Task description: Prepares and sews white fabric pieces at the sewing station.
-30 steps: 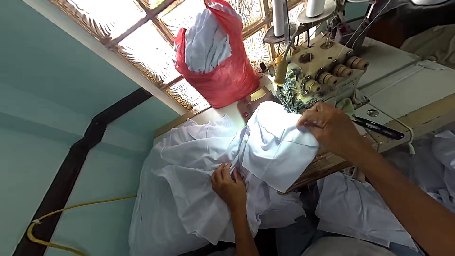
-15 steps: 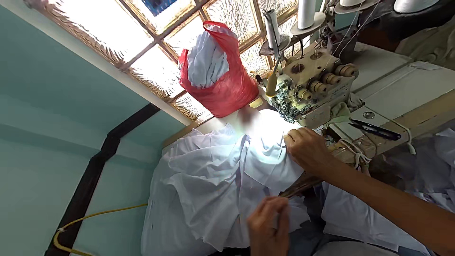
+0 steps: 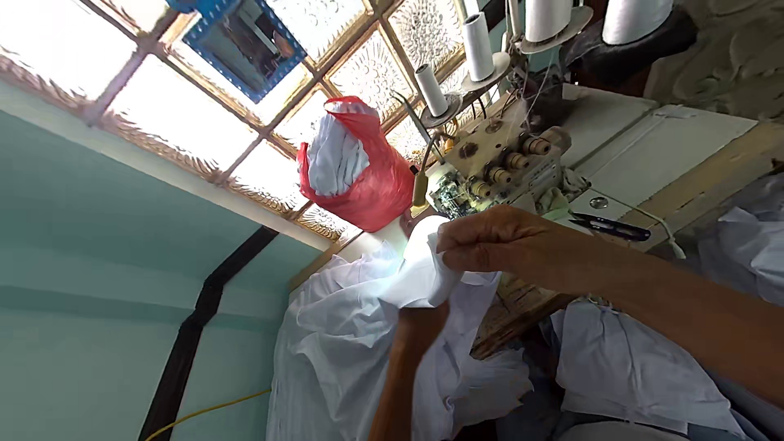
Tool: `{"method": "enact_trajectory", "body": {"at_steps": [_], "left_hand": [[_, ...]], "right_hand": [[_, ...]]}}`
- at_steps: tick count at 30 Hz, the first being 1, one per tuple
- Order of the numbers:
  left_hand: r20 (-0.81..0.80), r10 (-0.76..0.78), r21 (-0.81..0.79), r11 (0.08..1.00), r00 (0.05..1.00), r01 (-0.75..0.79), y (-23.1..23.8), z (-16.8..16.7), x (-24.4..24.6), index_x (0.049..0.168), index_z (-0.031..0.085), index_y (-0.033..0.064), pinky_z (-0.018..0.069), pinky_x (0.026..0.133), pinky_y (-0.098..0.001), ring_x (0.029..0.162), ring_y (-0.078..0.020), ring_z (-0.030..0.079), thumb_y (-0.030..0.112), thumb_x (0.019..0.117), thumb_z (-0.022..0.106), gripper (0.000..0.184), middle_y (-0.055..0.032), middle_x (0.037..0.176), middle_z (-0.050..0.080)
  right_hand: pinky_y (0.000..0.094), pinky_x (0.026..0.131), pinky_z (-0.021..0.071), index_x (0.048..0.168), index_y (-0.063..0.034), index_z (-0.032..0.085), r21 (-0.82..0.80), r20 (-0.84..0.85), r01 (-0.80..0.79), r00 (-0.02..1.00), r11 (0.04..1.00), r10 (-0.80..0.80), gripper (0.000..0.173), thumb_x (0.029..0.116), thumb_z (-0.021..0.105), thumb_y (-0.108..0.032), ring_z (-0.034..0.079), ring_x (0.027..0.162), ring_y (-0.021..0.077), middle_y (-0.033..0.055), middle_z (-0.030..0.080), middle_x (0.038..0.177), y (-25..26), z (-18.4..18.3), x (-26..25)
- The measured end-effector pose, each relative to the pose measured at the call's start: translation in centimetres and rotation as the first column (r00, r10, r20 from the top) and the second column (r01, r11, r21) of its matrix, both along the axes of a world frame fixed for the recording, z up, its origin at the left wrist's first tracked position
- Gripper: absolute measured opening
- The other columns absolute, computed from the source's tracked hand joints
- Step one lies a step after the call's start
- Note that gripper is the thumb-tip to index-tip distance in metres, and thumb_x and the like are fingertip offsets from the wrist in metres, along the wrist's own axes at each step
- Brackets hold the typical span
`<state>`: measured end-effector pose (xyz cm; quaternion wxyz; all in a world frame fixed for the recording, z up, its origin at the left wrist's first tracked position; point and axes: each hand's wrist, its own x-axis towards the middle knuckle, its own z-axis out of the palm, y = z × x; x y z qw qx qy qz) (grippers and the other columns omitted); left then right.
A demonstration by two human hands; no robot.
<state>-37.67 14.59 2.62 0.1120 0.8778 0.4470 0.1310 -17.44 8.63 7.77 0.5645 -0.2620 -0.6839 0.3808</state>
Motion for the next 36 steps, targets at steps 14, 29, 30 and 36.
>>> {"method": "enact_trajectory", "body": {"at_steps": [14,29,30,36], "left_hand": [[-0.434,-0.173,-0.107,0.984,0.884,0.140,3.7,4.8,-3.0,0.118,0.069,-0.0098,0.0370,0.110,-0.0638,0.126,-0.0498,0.056,0.020,0.0919,0.071,0.040,-0.0330,0.124,0.065],[-0.461,-0.444,0.271,0.754,0.768,0.598,0.2,8.6,-3.9,0.083,0.066,0.0133,0.0495,0.084,-0.0451,0.080,-0.0246,0.070,0.031,0.0991,0.051,0.029,-0.0012,0.071,0.067],[-0.400,-0.509,0.201,0.763,0.762,0.615,0.7,8.5,-4.0,0.083,0.067,0.0149,0.0490,0.090,-0.0453,0.096,-0.0244,0.071,0.033,0.0998,0.050,0.030,0.0003,0.082,0.072],[-0.007,-0.847,-0.188,0.523,0.531,0.831,0.7,8.1,-0.6,0.087,0.067,0.0138,0.0279,0.122,-0.0462,0.147,-0.0236,0.041,0.037,0.1082,0.045,0.038,-0.0040,0.135,0.065]], "right_hand": [[0.0368,0.090,0.0530,0.116,-0.0021,0.075,0.079,0.410,0.094,0.904,0.992,-0.119,0.038,0.0945,0.047,0.013,0.069,0.102,0.0219,0.0141,0.074,0.107,3.0,-4.6,1.7],[0.0551,0.078,0.0443,0.085,0.0095,0.064,-0.183,0.737,-0.150,0.633,0.972,0.237,0.040,0.1083,0.047,-0.018,0.062,0.086,0.0391,0.0229,0.062,0.082,3.6,-3.6,-2.9],[0.0493,0.068,0.0417,0.073,0.0050,0.060,-0.142,0.673,-0.164,0.708,0.976,0.217,0.047,0.1078,0.048,-0.025,0.058,0.072,0.0317,0.0161,0.056,0.069,2.1,-3.2,-1.9],[0.0347,0.048,0.0395,0.071,-0.0052,0.067,0.343,0.518,-0.097,0.850,0.934,-0.102,0.023,0.0860,0.071,-0.022,0.055,0.051,0.0200,0.0056,0.054,0.056,-3.7,-4.4,-0.9]]}}
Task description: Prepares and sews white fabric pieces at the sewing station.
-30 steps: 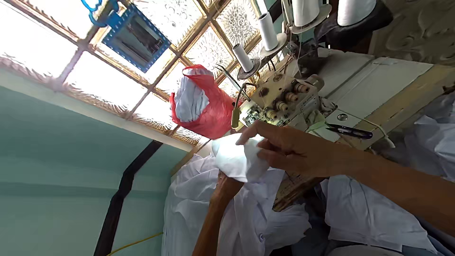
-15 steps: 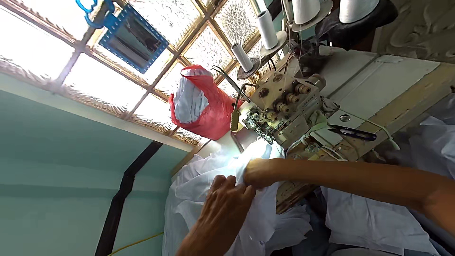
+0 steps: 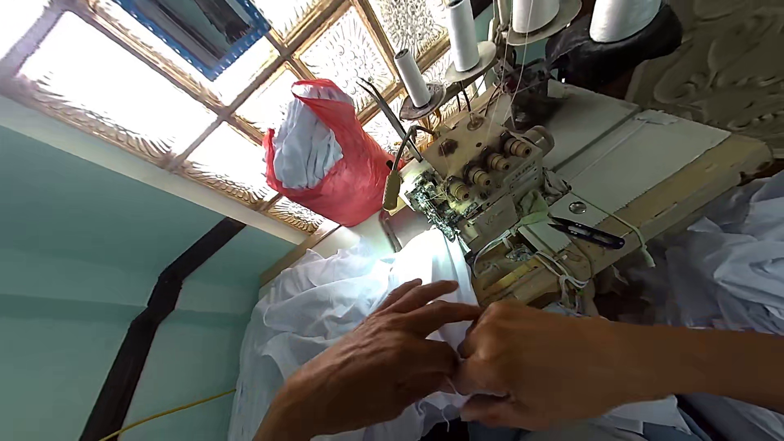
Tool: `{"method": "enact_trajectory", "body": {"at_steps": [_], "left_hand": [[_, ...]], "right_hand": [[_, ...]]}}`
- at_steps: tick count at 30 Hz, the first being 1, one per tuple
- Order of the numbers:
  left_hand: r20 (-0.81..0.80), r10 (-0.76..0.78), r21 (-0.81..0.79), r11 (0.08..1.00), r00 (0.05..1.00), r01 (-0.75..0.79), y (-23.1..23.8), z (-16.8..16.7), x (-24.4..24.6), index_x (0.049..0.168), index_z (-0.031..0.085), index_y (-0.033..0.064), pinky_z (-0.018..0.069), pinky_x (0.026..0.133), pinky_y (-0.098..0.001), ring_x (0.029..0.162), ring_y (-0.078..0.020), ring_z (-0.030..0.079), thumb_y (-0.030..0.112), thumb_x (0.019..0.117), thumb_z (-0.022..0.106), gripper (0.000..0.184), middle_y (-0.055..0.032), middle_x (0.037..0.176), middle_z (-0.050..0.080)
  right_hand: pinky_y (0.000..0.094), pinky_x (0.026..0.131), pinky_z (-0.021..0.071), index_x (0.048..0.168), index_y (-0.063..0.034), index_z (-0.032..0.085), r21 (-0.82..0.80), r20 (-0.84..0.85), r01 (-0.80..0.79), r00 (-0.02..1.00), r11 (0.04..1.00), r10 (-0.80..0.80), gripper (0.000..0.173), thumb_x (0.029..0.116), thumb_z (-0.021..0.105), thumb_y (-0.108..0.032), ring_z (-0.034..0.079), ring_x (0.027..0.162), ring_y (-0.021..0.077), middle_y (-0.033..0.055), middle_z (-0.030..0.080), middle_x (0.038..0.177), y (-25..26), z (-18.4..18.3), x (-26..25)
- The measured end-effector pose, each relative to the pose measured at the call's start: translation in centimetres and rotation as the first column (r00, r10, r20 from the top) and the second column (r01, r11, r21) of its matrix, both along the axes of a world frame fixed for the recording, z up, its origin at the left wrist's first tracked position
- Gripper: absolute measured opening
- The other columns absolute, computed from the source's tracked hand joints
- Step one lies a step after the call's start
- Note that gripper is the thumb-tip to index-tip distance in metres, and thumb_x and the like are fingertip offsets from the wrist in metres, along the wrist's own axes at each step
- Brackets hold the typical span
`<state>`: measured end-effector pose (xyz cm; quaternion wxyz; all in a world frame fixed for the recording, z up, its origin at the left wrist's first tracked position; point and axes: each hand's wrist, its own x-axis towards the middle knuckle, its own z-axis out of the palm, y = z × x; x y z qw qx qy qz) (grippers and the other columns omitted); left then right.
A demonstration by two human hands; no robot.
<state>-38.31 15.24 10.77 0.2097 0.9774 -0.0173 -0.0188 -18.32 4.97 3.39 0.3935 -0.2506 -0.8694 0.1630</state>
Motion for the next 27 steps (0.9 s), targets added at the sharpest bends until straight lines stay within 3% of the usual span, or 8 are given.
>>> {"method": "enact_trajectory", "body": {"at_steps": [3,8,10,12,15,18,25,27], "left_hand": [[0.028,-0.025,-0.071,0.997,0.999,0.027,0.6,-0.2,0.2,0.095,0.070,0.0141,0.0282,0.122,-0.0464,0.132,-0.0188,0.055,0.034,0.1082,0.045,0.034,-0.0019,0.105,0.071],[0.142,0.253,-0.063,0.967,0.957,-0.246,3.6,1.1,-3.9,0.088,0.066,0.0128,0.0385,0.118,-0.0362,0.121,-0.0049,0.060,0.035,0.1082,0.047,0.035,0.0048,0.103,0.071],[0.215,0.476,0.301,0.798,0.853,-0.521,5.9,0.4,-6.1,0.082,0.070,0.0060,0.0489,0.102,-0.0486,0.107,-0.0207,0.067,0.024,0.1022,0.049,0.034,-0.0046,0.096,0.072],[0.219,0.601,0.440,0.642,0.769,-0.627,6.9,-0.4,-7.2,0.083,0.070,-0.0017,0.0410,0.100,-0.0663,0.108,-0.0403,0.066,0.016,0.0999,0.050,0.032,-0.0179,0.093,0.072],[0.252,0.539,0.104,0.811,0.804,-0.576,5.8,0.0,-8.2,0.087,0.071,0.0109,0.0474,0.107,-0.0368,0.119,-0.0133,0.062,0.031,0.1050,0.048,0.036,0.0016,0.105,0.072],[0.323,0.364,-0.339,0.906,0.874,-0.252,4.6,1.0,-7.8,0.095,0.070,0.0201,0.0396,0.119,-0.0390,0.124,-0.0081,0.062,0.036,0.1074,0.047,0.031,0.0098,0.115,0.073],[0.473,0.540,-0.357,0.840,0.696,-0.409,5.4,-0.1,-5.0,0.087,0.071,0.0331,0.0529,0.102,-0.0289,0.101,0.0014,0.068,0.040,0.1019,0.055,0.023,0.0215,0.093,0.071],[0.445,0.553,-0.269,0.833,0.704,-0.484,5.4,-0.5,-4.0,0.081,0.064,0.0303,0.0530,0.102,-0.0281,0.094,0.0036,0.066,0.042,0.1021,0.054,0.025,0.0207,0.083,0.065]], "right_hand": [[0.0276,0.051,0.0409,0.072,-0.0063,0.066,0.032,-0.123,0.024,0.992,0.999,-0.020,0.021,0.0879,0.069,-0.019,0.056,0.056,0.0146,0.0042,0.057,0.060,0.4,-0.6,0.6],[0.0429,0.098,0.0511,0.098,0.0028,0.075,-0.039,-0.116,0.001,0.993,0.999,-0.005,0.021,0.0903,0.072,-0.016,0.068,0.110,0.0295,0.0157,0.074,0.107,6.1,-3.9,2.7],[0.0451,0.096,0.0517,0.093,0.0022,0.076,-0.052,-0.059,0.080,0.995,0.995,-0.083,0.013,0.0875,0.073,-0.010,0.068,0.106,0.0294,0.0154,0.074,0.106,8.9,-6.3,3.8],[0.0445,0.092,0.0519,0.087,0.0017,0.075,-0.065,0.019,0.143,0.990,0.988,-0.142,0.005,0.0866,0.072,-0.001,0.068,0.099,0.0294,0.0162,0.073,0.101,10.7,-7.6,4.5],[0.0440,0.094,0.0526,0.087,0.0035,0.075,-0.070,0.061,0.177,0.983,0.982,-0.172,0.009,0.0875,0.065,0.005,0.069,0.101,0.0311,0.0184,0.073,0.101,11.6,-8.3,5.0],[0.0391,0.085,0.0560,0.089,0.0030,0.074,0.001,0.039,0.208,0.977,0.978,-0.208,0.013,0.0876,0.062,0.007,0.070,0.094,0.0277,0.0155,0.072,0.096,12.1,-8.6,5.3],[0.0407,0.100,0.0525,0.087,-0.0010,0.076,0.076,0.029,0.107,0.994,0.991,-0.109,0.014,0.0908,0.062,0.001,0.072,0.095,0.0263,0.0116,0.073,0.087,11.4,-8.4,6.5],[0.0384,0.090,0.0546,0.088,0.0000,0.075,0.018,0.062,0.057,0.996,0.998,-0.058,0.015,0.0923,0.061,0.001,0.069,0.090,0.0266,0.0126,0.070,0.085,10.3,-8.0,6.8]]}}
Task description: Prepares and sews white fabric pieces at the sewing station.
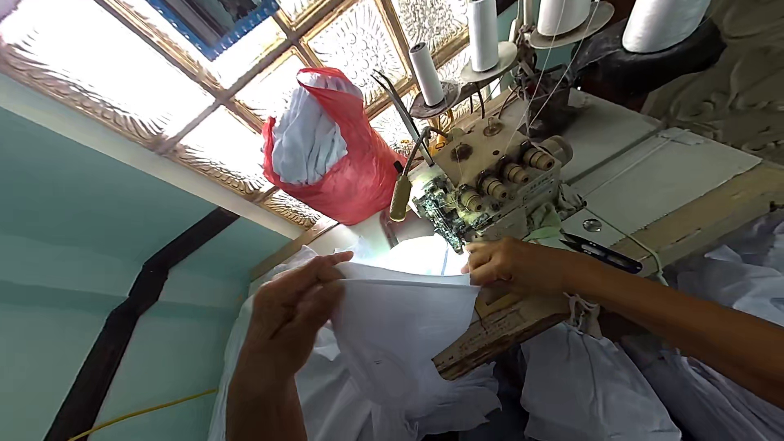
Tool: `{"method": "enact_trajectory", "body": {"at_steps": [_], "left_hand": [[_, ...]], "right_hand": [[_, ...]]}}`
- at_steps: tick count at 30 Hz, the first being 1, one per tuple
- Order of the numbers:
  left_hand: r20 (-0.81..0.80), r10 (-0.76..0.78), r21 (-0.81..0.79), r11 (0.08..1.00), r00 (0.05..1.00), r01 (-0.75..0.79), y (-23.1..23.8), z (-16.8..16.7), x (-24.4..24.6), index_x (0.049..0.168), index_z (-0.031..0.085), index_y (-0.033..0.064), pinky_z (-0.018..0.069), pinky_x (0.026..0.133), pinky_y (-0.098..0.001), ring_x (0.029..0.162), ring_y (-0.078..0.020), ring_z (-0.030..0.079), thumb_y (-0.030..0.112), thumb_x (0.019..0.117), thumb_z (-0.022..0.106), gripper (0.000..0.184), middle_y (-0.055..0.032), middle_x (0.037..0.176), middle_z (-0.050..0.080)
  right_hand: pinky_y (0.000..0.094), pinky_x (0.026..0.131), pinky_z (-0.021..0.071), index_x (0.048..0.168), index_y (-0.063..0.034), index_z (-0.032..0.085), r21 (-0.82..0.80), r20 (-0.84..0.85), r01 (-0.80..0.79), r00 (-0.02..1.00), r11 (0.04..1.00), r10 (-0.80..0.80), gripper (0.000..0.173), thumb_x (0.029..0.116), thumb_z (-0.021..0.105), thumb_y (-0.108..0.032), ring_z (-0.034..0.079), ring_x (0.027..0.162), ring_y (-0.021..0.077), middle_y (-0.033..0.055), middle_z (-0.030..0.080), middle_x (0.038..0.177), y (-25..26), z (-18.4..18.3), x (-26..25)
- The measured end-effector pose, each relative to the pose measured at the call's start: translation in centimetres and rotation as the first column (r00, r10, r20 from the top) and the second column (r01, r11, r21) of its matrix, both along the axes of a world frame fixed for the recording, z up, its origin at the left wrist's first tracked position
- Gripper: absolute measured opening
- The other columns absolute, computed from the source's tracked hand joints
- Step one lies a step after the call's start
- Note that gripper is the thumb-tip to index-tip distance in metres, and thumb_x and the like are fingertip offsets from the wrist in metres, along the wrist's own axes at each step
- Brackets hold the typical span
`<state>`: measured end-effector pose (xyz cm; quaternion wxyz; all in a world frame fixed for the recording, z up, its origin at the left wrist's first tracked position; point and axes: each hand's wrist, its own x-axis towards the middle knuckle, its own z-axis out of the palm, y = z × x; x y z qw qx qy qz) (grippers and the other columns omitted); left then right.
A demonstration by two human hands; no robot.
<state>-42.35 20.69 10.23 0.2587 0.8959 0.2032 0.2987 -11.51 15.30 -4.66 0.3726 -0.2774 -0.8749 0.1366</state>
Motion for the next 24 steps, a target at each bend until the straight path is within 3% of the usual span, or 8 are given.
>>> {"method": "enact_trajectory", "body": {"at_steps": [2,3,6,9,12,15,21,24], "left_hand": [[-0.075,-0.038,0.033,0.999,0.996,0.041,-0.4,-0.4,1.1,0.082,0.062,0.0254,0.0515,0.104,-0.0269,0.096,0.0061,0.065,0.040,0.1033,0.053,0.027,0.0194,0.083,0.065],[-0.104,-0.076,0.042,0.996,0.992,0.081,-0.7,-0.5,1.5,0.084,0.062,0.0228,0.0504,0.105,-0.0256,0.096,0.0077,0.064,0.039,0.1044,0.052,0.028,0.0183,0.083,0.065],[-0.159,-0.180,0.055,0.980,0.971,0.191,-1.2,-1.2,2.7,0.088,0.061,0.0126,0.0447,0.111,-0.0251,0.092,0.0089,0.062,0.032,0.1066,0.049,0.029,0.0104,0.079,0.061],[-0.189,-0.212,0.045,0.974,0.959,0.224,-1.7,-1.7,3.4,0.088,0.060,0.0076,0.0437,0.110,-0.0226,0.093,0.0060,0.062,0.026,0.1059,0.048,0.028,0.0041,0.079,0.060],[-0.213,-0.204,0.070,0.972,0.955,0.223,-1.8,-2.3,3.8,0.088,0.060,0.0052,0.0489,0.090,-0.0148,0.087,0.0026,0.062,0.024,0.1050,0.048,0.028,-0.0008,0.078,0.061],[-0.232,-0.169,0.116,0.973,0.958,0.199,-1.8,-3.0,4.4,0.088,0.061,0.0054,0.0451,0.070,-0.0125,0.076,0.0002,0.057,0.023,0.1045,0.048,0.028,-0.0025,0.076,0.059],[-0.298,-0.057,0.307,0.940,0.953,0.152,-3.3,-4.9,6.1,0.086,0.062,0.0069,0.0403,0.052,-0.0230,0.059,-0.0119,0.052,0.020,0.1028,0.048,0.025,-0.0045,0.070,0.055],[-0.327,0.051,0.466,0.877,0.944,0.114,-4.0,-6.3,7.1,0.084,0.066,0.0069,0.0420,0.050,-0.0294,0.056,-0.0185,0.055,0.022,0.1010,0.051,0.028,-0.0058,0.068,0.058]], "right_hand": [[0.0336,0.071,0.0542,0.087,0.0017,0.073,-0.025,-0.011,-0.016,1.000,1.000,0.015,0.016,0.0928,0.058,0.001,0.066,0.079,0.0249,0.0137,0.066,0.082,-1.0,-0.3,0.2],[0.0341,0.070,0.0541,0.088,0.0015,0.072,-0.029,-0.016,-0.015,1.000,0.999,0.015,0.016,0.0932,0.057,0.001,0.066,0.079,0.0252,0.0140,0.066,0.084,-1.4,-0.7,0.3],[0.0429,0.078,0.0566,0.093,0.0007,0.074,-0.046,-0.061,0.004,0.998,0.999,-0.007,0.019,0.0952,0.055,-0.001,0.073,0.087,0.0293,0.0155,0.075,0.093,-2.7,-2.0,0.1],[0.0383,0.084,0.0558,0.097,0.0005,0.076,-0.057,-0.133,0.058,0.989,0.997,-0.066,0.022,0.0968,0.055,-0.005,0.074,0.087,0.0255,0.0130,0.076,0.090,-3.9,-2.6,-0.2],[0.0342,0.091,0.0539,0.102,0.0015,0.075,-0.079,-0.185,0.104,0.976,0.991,-0.118,0.022,0.0985,0.054,-0.006,0.073,0.095,0.0239,0.0140,0.077,0.096,-4.3,-2.6,-0.6],[0.0340,0.095,0.0524,0.103,0.0021,0.074,-0.071,-0.213,0.125,0.967,0.990,-0.138,0.023,0.0983,0.053,-0.005,0.072,0.098,0.0248,0.0149,0.076,0.099,-3.8,-2.8,-1.1],[0.0356,0.097,0.0518,0.103,0.0017,0.074,-0.106,-0.216,0.129,0.965,0.986,-0.150,0.023,0.0992,0.053,-0.007,0.072,0.103,0.0252,0.0148,0.076,0.102,-3.1,-2.6,-1.4],[0.0366,0.098,0.0516,0.104,0.0015,0.075,-0.121,-0.183,0.120,0.973,0.985,-0.141,0.023,0.0995,0.054,-0.007,0.071,0.104,0.0261,0.0147,0.076,0.103,-3.1,-2.4,-1.4]]}}
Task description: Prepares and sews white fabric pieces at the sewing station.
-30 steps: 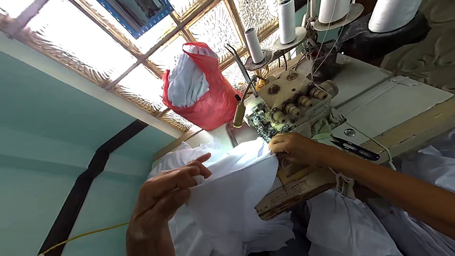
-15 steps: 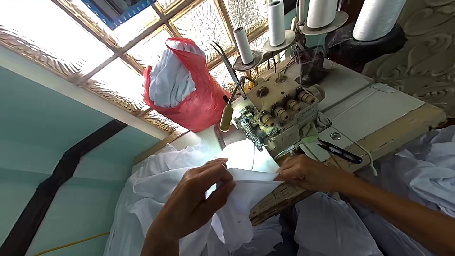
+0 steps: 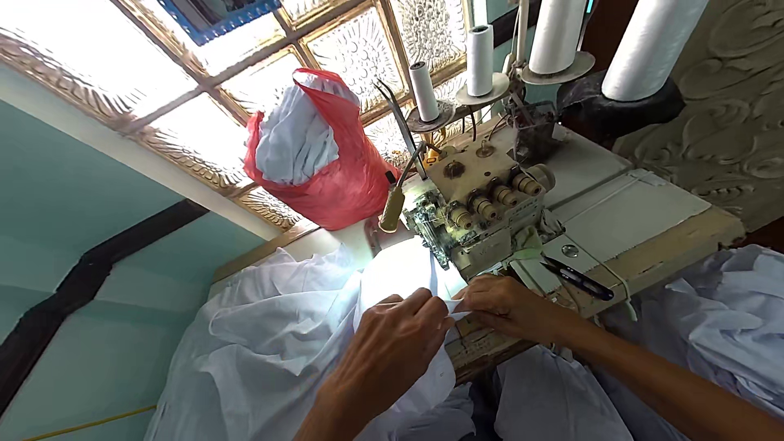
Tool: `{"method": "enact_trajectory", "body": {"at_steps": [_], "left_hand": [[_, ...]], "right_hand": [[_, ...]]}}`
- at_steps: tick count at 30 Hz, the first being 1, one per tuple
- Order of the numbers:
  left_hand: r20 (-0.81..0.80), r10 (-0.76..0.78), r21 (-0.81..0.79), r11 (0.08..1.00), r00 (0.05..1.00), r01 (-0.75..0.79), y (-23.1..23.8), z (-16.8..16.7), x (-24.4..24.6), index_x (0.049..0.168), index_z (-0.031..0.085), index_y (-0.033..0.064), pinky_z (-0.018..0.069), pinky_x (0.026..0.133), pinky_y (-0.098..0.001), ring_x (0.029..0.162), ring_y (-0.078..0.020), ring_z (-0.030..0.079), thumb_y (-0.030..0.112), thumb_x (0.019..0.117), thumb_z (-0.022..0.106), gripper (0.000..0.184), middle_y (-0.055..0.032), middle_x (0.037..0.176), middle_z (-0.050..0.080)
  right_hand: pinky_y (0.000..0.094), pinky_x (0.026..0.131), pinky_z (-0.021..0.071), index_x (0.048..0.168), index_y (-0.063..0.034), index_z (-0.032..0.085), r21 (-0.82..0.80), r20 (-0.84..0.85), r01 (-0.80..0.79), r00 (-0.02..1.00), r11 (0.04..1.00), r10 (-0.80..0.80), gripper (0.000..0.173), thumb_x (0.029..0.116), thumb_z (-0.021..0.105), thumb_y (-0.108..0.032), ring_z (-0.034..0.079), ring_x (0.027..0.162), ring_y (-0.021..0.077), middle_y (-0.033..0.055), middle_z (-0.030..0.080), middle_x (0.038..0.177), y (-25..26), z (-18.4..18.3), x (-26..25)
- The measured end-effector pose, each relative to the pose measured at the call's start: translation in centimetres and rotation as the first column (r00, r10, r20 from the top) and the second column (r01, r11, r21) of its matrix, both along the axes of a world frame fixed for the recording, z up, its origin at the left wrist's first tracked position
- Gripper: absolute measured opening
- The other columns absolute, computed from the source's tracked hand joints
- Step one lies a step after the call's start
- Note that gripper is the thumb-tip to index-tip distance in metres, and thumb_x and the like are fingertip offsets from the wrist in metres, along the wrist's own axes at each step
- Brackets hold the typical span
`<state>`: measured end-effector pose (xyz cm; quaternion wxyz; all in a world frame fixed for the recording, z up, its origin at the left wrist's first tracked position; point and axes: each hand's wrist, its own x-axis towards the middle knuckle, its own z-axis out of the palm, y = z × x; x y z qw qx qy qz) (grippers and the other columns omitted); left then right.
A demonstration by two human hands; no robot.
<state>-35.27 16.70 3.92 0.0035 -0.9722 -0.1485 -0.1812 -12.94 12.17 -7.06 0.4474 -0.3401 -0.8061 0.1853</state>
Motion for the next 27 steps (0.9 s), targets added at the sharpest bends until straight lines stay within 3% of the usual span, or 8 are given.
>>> {"method": "enact_trajectory", "body": {"at_steps": [3,7,11,20,24,27], "left_hand": [[-0.034,0.006,0.085,0.996,0.999,-0.003,0.0,-1.2,0.6,0.079,0.065,0.0069,0.0408,0.048,-0.0299,0.054,-0.0189,0.056,0.027,0.0979,0.056,0.029,-0.0063,0.069,0.058],[-0.052,0.002,0.098,0.995,0.999,0.003,-0.2,-2.3,1.3,0.072,0.064,0.0057,0.0441,0.050,-0.0321,0.055,-0.0208,0.060,0.020,0.0882,0.064,0.022,-0.0086,0.072,0.063],[-0.082,0.027,0.115,0.993,0.996,-0.018,-0.2,-2.8,1.6,0.072,0.066,0.0054,0.0469,0.054,-0.0345,0.058,-0.0223,0.063,0.025,0.0886,0.069,0.025,-0.0089,0.070,0.064],[-0.137,0.053,0.132,0.991,0.989,-0.035,-0.1,-3.6,2.0,0.073,0.070,0.0061,0.0502,0.063,-0.0386,0.063,-0.0242,0.066,0.024,0.0852,0.072,0.021,-0.0081,0.067,0.064],[-0.166,0.043,0.125,0.992,0.985,-0.022,-0.1,-3.5,2.2,0.076,0.072,0.0070,0.0504,0.072,-0.0419,0.066,-0.0256,0.066,0.024,0.0844,0.075,0.019,-0.0070,0.067,0.064],[-0.204,0.026,0.093,0.996,0.979,-0.007,0.2,-3.0,2.0,0.076,0.072,0.0084,0.0494,0.087,-0.0511,0.075,-0.0285,0.067,0.028,0.0830,0.078,0.022,-0.0059,0.070,0.065]], "right_hand": [[0.0362,0.097,0.0515,0.103,-0.0010,0.075,0.030,0.037,-0.005,0.999,1.000,0.004,0.022,0.1001,0.055,-0.009,0.071,0.102,0.0252,0.0126,0.076,0.102,0.1,0.1,-0.2],[0.0377,0.097,0.0491,0.100,-0.0028,0.074,0.056,0.063,-0.006,0.998,0.998,0.002,0.021,0.0995,0.055,-0.010,0.071,0.096,0.0237,0.0112,0.075,0.096,0.1,0.4,-0.6],[0.0427,0.104,0.0458,0.102,-0.0035,0.075,0.077,0.066,0.024,0.997,0.997,-0.029,0.021,0.0954,0.055,-0.004,0.072,0.099,0.0237,0.0111,0.076,0.098,0.1,0.1,-0.7],[0.0566,0.113,0.0374,0.097,-0.0015,0.074,0.081,0.088,0.051,0.994,0.995,-0.058,0.016,0.0966,0.060,-0.009,0.073,0.100,0.0266,0.0116,0.075,0.097,0.2,0.4,-1.1],[0.0584,0.113,0.0365,0.096,-0.0022,0.075,0.083,0.071,0.059,0.995,0.995,-0.065,0.016,0.0962,0.061,-0.009,0.073,0.101,0.0267,0.0120,0.075,0.097,0.2,0.3,-1.0],[0.0599,0.113,0.0360,0.096,-0.0040,0.075,0.083,0.073,0.067,0.995,0.994,-0.073,0.017,0.0972,0.060,-0.010,0.072,0.101,0.0260,0.0115,0.075,0.097,0.3,0.1,-1.0]]}}
